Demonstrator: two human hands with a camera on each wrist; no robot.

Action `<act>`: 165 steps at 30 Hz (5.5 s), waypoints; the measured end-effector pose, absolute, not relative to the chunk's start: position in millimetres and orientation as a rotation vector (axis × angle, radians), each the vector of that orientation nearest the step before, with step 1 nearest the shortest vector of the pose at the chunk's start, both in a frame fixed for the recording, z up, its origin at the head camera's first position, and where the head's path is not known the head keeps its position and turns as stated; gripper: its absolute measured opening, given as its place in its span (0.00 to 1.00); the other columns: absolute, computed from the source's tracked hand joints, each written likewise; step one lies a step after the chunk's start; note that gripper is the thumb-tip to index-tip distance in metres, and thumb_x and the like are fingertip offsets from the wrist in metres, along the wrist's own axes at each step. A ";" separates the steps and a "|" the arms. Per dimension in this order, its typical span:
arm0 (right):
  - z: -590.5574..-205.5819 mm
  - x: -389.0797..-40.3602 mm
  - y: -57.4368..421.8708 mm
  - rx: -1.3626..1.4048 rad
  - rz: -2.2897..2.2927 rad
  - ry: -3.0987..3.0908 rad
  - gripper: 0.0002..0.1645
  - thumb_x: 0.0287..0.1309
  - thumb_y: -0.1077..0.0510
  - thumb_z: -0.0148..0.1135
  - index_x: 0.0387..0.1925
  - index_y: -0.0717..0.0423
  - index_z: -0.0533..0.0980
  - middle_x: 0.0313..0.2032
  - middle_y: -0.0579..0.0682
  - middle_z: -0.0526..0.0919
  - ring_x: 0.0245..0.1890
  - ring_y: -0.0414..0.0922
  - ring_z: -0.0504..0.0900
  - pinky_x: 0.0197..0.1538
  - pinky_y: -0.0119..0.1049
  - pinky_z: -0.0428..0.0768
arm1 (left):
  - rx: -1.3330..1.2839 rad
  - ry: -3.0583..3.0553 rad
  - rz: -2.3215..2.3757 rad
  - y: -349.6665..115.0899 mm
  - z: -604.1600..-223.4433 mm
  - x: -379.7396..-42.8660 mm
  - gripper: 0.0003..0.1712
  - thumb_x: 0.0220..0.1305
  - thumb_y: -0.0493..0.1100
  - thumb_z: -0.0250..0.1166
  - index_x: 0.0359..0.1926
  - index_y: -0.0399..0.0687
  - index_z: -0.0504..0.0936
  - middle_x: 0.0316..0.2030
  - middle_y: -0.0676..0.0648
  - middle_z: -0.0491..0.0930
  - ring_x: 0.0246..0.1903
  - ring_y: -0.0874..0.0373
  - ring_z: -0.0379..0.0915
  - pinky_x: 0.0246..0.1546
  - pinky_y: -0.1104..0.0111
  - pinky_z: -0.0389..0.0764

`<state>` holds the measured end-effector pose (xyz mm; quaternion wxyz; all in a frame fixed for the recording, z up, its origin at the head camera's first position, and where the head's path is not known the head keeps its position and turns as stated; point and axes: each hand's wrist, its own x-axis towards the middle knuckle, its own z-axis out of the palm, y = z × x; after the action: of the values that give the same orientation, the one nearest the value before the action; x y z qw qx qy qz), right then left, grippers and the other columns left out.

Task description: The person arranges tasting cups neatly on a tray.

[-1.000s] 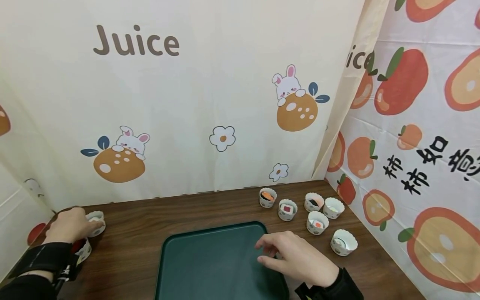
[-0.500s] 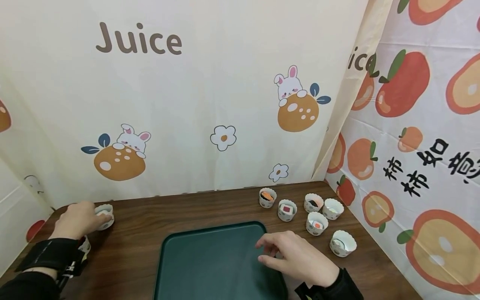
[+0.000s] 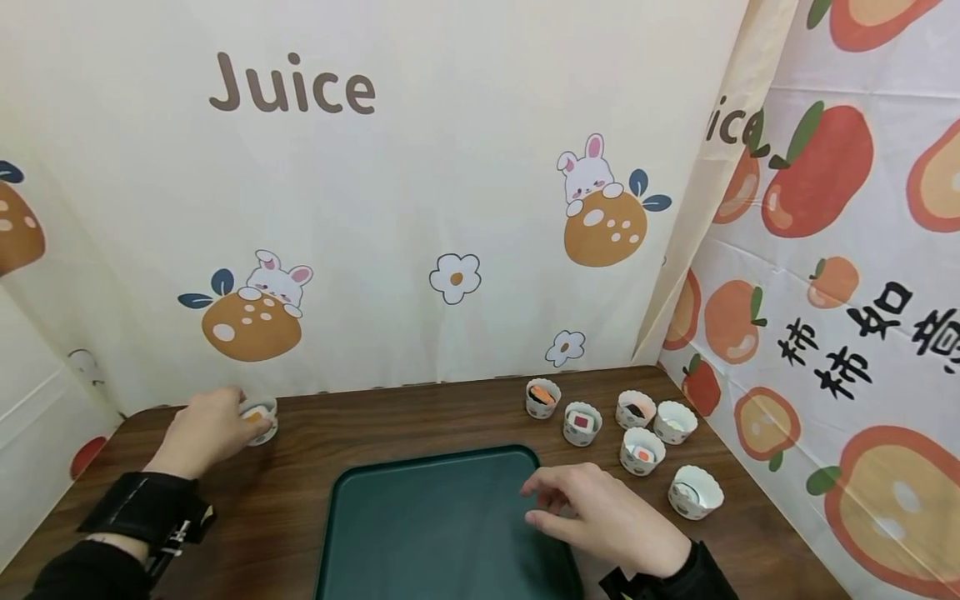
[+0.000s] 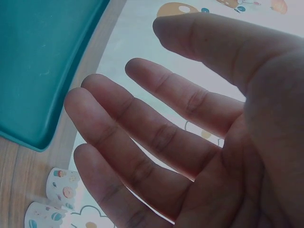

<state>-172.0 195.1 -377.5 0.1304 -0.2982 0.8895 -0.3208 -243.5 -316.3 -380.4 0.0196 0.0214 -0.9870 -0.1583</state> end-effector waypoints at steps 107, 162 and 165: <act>-397.4 -157.1 146.1 -1.229 -1.101 2.624 0.28 0.70 0.55 0.72 0.68 0.53 0.77 0.52 0.47 0.87 0.43 0.28 0.86 0.44 0.23 0.86 | -0.816 -2.794 -1.029 -97.8 -411.5 -135.1 0.42 0.54 0.48 0.86 0.66 0.44 0.77 0.50 0.48 0.83 0.39 0.65 0.79 0.36 0.70 0.83; -404.4 -158.3 141.8 -1.158 -1.028 2.629 0.33 0.67 0.47 0.76 0.68 0.40 0.73 0.55 0.38 0.81 0.48 0.30 0.78 0.47 0.26 0.82 | -0.919 -2.643 -1.127 -99.5 -412.6 -129.7 0.21 0.59 0.30 0.79 0.49 0.47 0.80 0.39 0.53 0.83 0.33 0.73 0.80 0.31 0.76 0.84; -404.5 -159.0 140.9 -1.161 -1.027 2.621 0.33 0.67 0.46 0.75 0.68 0.37 0.72 0.55 0.38 0.81 0.49 0.30 0.79 0.49 0.26 0.82 | -0.916 -2.651 -1.132 -100.1 -412.5 -129.8 0.20 0.60 0.30 0.79 0.48 0.47 0.79 0.40 0.53 0.83 0.33 0.73 0.80 0.31 0.76 0.84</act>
<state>-159.0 140.9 -404.5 0.0482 -0.3807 0.8598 -0.3368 -129.8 -100.1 -412.5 0.0583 -0.3024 -0.8749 -0.3737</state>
